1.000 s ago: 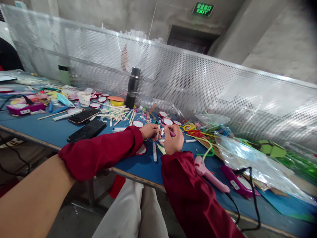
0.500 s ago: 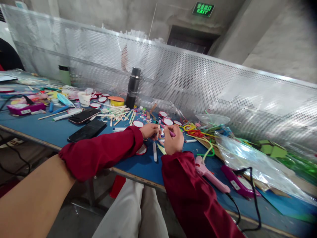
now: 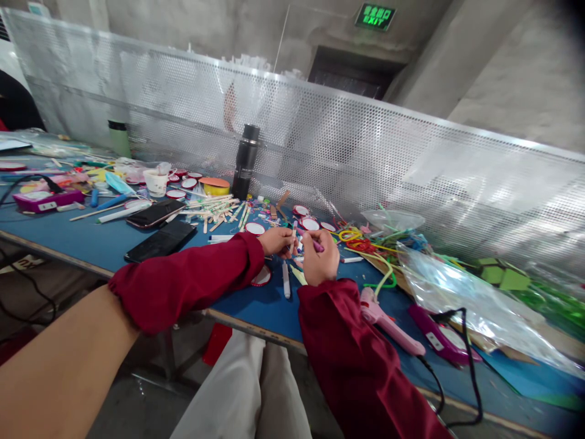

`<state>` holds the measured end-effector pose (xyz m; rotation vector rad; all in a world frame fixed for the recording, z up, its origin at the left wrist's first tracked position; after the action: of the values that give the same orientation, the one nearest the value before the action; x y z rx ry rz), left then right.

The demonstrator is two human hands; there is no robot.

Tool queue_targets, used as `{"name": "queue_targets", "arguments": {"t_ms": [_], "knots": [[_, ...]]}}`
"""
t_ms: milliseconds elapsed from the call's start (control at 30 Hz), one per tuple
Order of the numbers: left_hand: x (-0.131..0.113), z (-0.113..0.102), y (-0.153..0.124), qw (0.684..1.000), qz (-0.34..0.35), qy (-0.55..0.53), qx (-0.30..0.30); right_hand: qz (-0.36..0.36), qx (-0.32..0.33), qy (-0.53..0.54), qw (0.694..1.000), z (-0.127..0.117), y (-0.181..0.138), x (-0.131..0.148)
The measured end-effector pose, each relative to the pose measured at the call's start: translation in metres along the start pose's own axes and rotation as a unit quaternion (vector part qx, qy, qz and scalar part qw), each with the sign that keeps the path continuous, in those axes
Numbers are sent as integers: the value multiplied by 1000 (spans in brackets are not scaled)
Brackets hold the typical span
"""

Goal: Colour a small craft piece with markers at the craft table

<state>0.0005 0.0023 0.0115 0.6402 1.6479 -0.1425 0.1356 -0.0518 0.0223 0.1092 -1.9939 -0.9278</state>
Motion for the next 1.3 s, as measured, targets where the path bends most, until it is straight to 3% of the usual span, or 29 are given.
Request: {"name": "queue_targets", "arguments": {"t_ms": [233, 400, 600, 1300], "knots": [[3, 0, 1, 1000, 6, -4, -12, 5, 21, -4, 1000, 0, 0, 0], [2, 0, 0, 1000, 8, -2, -6, 5, 2, -9, 1000, -1, 0, 1], [3, 0, 1, 1000, 5, -6, -13, 16, 34, 4, 999, 1, -1, 2], [5, -2, 2, 1000, 4, 5, -5, 12, 0, -4, 1000, -1, -1, 3]]}}
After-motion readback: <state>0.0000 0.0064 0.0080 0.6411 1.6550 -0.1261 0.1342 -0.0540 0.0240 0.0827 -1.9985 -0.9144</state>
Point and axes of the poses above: each hand's wrist, its own y-axis towards the middle knuckle, its own z-axis out of the palm, x = y × z, the point moved 1 cm from there along y, towards the middle knuckle, and after that the axes turned 10 degrees about z, right-handed, at the moved point
